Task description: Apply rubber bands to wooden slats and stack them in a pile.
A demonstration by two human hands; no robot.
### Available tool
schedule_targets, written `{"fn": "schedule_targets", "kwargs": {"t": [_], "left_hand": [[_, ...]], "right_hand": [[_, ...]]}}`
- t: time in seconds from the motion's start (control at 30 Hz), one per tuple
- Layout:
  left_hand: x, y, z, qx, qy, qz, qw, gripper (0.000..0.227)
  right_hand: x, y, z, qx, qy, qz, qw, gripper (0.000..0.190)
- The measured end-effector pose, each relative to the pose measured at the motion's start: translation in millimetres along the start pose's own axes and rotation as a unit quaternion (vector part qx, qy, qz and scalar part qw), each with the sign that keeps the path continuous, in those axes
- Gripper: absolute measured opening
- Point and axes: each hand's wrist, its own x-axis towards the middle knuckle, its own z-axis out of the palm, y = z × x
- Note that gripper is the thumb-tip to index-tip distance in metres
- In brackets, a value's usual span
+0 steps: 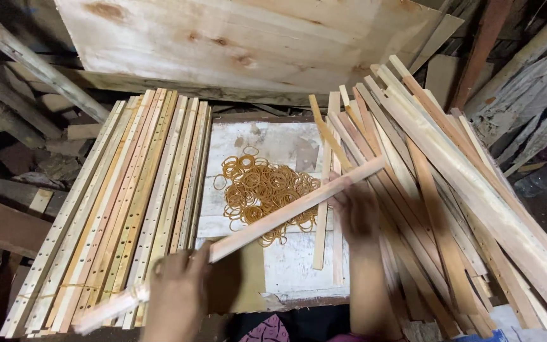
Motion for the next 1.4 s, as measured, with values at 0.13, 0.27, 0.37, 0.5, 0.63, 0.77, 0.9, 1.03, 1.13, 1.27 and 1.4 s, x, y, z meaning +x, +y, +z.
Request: {"fn": "schedule_targets", "kwargs": {"t": [0.13, 0.27, 0.37, 0.5, 0.63, 0.77, 0.9, 1.03, 1.13, 1.27, 1.4], "left_hand": [[13, -57, -28, 0.168, -0.122, -0.063, 0.976, 0.073], [22, -98, -15, 0.117, -0.072, -0.125, 0.983, 0.072], [28, -113, 6, 0.141, -0.086, -0.166, 0.972, 0.073], [61, -36, -16, -0.025, 0.009, -0.087, 0.996, 0.075], [86, 44, 16, -0.095, -0.001, 0.087, 0.992, 0.057], [89, 77, 50, -0.092, -0.068, 0.128, 0.985, 0.045], [85, 79, 57, -0.089, -0.103, 0.113, 0.984, 0.032], [80, 82, 63, -0.091, -0.103, 0.122, 0.983, 0.045], [80, 85, 57, -0.092, -0.12, 0.109, 0.982, 0.046], [78, 90, 47, -0.09, -0.115, 0.11, 0.983, 0.048], [82, 96, 48, -0.153, -0.008, 0.122, 0.981, 0.057]], "right_hand": [[1, 29, -20, 0.028, 0.024, -0.006, 0.999, 0.029], [-18, 44, 15, -0.008, 0.04, 0.034, 0.999, 0.049], [-28, 63, 22, -0.057, 0.086, 0.067, 0.992, 0.053], [-35, 84, 12, -0.038, 0.084, 0.078, 0.993, 0.044], [-46, 76, 2, -0.096, 0.095, 0.082, 0.987, 0.049], [-56, 48, -11, -0.491, 0.054, 0.0, 0.869, 0.04], [-50, 26, -13, -0.655, 0.093, -0.159, 0.733, 0.025], [-20, 34, -6, -0.636, 0.039, -0.175, 0.751, 0.015], [4, 52, 1, -0.668, -0.018, -0.213, 0.712, 0.015], [10, 68, 6, -0.725, 0.005, 0.004, 0.688, 0.021], [6, 49, 1, -0.632, -0.011, 0.015, 0.775, 0.014]]}}
